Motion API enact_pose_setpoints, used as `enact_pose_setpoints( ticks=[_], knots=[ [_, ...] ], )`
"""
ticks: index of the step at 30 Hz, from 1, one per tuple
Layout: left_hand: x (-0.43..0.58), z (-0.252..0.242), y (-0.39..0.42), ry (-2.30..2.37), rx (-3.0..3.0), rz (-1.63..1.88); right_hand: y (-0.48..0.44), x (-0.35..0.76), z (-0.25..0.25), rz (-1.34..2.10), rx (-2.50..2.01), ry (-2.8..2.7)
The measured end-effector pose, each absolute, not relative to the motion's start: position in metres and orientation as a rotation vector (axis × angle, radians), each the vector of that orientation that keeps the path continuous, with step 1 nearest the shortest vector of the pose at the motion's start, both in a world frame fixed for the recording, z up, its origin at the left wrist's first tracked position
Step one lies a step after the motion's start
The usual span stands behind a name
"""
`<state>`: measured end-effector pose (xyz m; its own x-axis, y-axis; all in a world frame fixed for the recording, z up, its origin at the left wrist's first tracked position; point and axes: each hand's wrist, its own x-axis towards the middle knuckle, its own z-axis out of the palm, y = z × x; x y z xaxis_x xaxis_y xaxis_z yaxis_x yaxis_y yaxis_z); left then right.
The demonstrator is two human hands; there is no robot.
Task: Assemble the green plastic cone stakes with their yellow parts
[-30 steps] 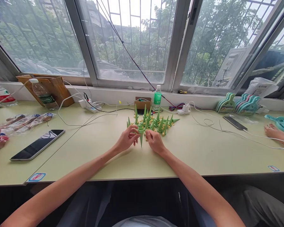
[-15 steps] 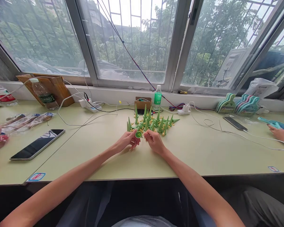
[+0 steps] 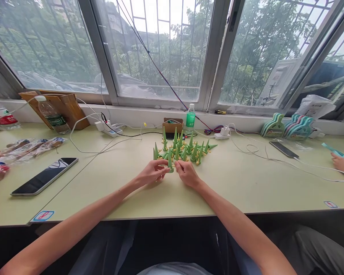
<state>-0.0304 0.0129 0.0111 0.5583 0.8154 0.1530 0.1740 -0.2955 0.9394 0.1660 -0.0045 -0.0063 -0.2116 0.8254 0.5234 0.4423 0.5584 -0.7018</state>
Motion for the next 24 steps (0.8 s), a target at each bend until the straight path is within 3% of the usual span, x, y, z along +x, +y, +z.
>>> enact_pose_setpoints(
  ticks=[10, 24],
  knots=[
    [-0.0263, -0.0003, 0.0185, 0.883, 2.028, 1.033, -0.0031, 0.1639, -0.0069, 0.489, -1.097, -1.845],
    [-0.0247, 0.0059, 0.0148, 0.956, 1.972, 1.048, -0.0019, 0.1665, -0.0074, 0.46, -1.104, -1.784]
  ],
)
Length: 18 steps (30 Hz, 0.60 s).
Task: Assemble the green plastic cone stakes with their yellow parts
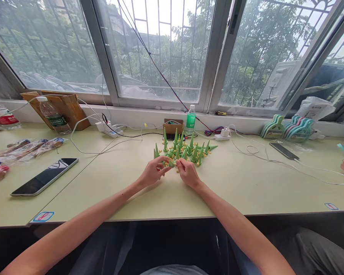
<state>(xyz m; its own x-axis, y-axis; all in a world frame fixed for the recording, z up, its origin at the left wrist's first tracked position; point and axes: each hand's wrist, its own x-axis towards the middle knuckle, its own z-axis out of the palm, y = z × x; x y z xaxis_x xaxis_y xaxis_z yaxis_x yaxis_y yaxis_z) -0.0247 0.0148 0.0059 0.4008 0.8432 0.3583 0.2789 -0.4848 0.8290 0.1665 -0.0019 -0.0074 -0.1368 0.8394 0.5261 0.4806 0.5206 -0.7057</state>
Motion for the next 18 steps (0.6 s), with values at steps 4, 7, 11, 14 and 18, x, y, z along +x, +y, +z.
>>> enact_pose_setpoints(
  ticks=[4, 7, 11, 14, 18],
  knots=[
    [-0.0248, 0.0087, 0.0146, 0.944, 1.808, 0.989, -0.0022, 0.1676, -0.0076, 0.457, -1.102, -1.735],
    [-0.0247, 0.0116, 0.0147, 0.874, 1.665, 0.873, -0.0029, 0.1679, -0.007, 0.453, -1.081, -1.744],
    [-0.0248, 0.0154, 0.0134, 0.743, 1.541, 0.735, -0.0043, 0.1677, -0.0052, 0.458, -1.049, -1.787],
    [-0.0256, 0.0155, 0.0133, 0.708, 1.518, 0.748, -0.0047, 0.1675, -0.005, 0.481, -1.03, -1.806],
    [-0.0272, 0.0116, 0.0148, 0.709, 1.558, 0.79, -0.0032, 0.1671, -0.0078, 0.509, -1.017, -1.819]
  ],
)
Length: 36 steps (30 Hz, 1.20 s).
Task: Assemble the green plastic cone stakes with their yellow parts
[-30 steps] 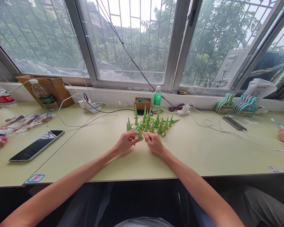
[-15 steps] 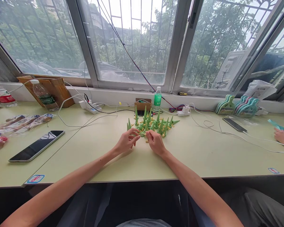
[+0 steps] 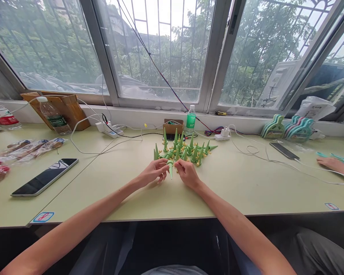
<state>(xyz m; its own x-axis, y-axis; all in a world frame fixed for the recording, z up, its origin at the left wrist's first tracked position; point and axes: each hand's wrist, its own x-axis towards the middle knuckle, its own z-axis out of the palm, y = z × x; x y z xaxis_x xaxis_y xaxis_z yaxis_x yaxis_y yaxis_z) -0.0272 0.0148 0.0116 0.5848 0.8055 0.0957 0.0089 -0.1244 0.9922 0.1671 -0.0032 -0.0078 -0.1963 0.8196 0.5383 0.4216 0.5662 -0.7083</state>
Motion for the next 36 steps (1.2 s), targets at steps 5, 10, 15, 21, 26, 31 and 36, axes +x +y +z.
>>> enact_pose_setpoints(
  ticks=[5, 10, 15, 21, 26, 31, 36],
  knots=[
    [-0.027, 0.007, 0.014, 0.754, 1.745, 0.867, -0.002, 0.167, -0.01, 0.496, -1.021, -1.83],
    [-0.024, 0.006, 0.01, 0.819, 1.972, 0.95, -0.001, 0.167, -0.01, 0.503, -1.054, -1.836],
    [-0.022, 0.003, 0.012, 0.843, 2.1, 1.079, -0.001, 0.166, -0.01, 0.557, -1.057, -1.784],
    [-0.024, 0.0, 0.014, 0.77, 2.253, 1.168, -0.002, 0.165, -0.009, 0.659, -1.036, -1.734],
    [-0.025, 0.001, 0.014, 0.679, 2.338, 1.204, -0.002, 0.163, -0.009, 0.702, -1.019, -1.69],
    [-0.028, 0.0, 0.018, 0.627, 2.418, 1.242, -0.003, 0.163, -0.008, 0.739, -0.998, -1.705],
    [-0.03, 0.0, 0.019, 0.574, 2.502, 1.243, -0.003, 0.164, -0.008, 0.81, -1.011, -1.7]
  ],
)
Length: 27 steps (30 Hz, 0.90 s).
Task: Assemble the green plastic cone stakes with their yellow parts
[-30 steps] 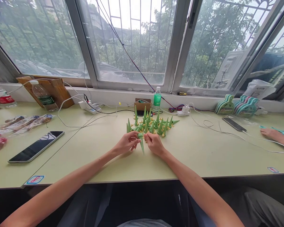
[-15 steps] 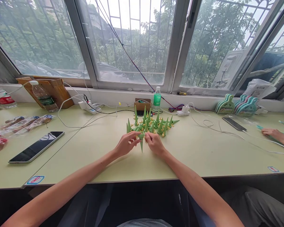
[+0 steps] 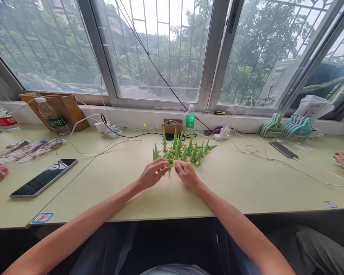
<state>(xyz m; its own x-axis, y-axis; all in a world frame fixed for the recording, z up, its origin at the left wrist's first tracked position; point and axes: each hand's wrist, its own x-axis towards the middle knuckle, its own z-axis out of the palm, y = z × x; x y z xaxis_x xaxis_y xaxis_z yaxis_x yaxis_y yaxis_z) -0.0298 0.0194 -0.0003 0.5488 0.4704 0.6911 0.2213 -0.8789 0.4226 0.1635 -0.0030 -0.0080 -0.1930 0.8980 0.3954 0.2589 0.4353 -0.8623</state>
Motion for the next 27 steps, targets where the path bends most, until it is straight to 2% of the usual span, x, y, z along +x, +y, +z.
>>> enact_pose_setpoints(
  ticks=[7, 17, 27],
  knots=[
    [-0.029, 0.002, 0.017, 0.603, 2.508, 1.263, -0.002, 0.163, -0.01, 0.832, -0.997, -1.704],
    [-0.029, 0.02, 0.01, 0.854, 2.078, 1.216, -0.002, 0.164, -0.009, 0.739, -0.981, -1.65],
    [-0.028, 0.021, 0.016, 0.842, 1.673, 0.7, -0.007, 0.165, -0.004, 0.669, -0.962, -1.777]
  ],
)
